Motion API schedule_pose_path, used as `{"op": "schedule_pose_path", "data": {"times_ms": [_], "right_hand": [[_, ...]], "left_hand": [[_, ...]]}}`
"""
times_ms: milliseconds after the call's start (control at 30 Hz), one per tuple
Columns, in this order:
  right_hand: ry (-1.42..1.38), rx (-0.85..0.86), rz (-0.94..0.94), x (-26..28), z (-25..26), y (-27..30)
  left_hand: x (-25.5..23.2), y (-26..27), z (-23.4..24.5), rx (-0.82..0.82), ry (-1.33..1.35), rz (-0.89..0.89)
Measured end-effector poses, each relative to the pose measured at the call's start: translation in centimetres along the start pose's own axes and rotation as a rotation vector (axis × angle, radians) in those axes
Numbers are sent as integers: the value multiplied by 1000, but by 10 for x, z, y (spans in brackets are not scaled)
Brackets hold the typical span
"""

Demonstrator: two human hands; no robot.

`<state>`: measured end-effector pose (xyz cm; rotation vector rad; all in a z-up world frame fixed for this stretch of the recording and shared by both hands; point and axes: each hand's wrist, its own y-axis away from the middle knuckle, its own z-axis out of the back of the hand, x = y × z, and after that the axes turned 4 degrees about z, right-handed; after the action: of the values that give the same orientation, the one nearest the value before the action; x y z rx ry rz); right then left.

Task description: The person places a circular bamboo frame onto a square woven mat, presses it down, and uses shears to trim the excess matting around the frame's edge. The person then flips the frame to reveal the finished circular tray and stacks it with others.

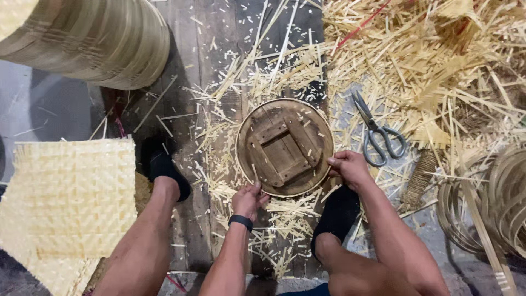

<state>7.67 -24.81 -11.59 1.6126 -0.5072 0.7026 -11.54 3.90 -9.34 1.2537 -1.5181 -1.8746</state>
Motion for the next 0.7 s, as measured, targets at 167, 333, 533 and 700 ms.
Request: {"op": "schedule_pose_path", "data": {"times_ms": [167, 333, 533, 700], "right_hand": [[134, -84, 49, -9, 1, -2], [593, -232, 466, 41, -26, 43], [201, 145, 407, 135, -100, 103], [-466, 263, 359, 152, -132, 123]], "left_hand": [[4, -9, 6, -14, 11, 9], [-26, 14, -7, 60, -199, -106], [-105, 107, -32, -29, -649, -1025], [-125, 162, -74, 20, -741, -1570]]}}
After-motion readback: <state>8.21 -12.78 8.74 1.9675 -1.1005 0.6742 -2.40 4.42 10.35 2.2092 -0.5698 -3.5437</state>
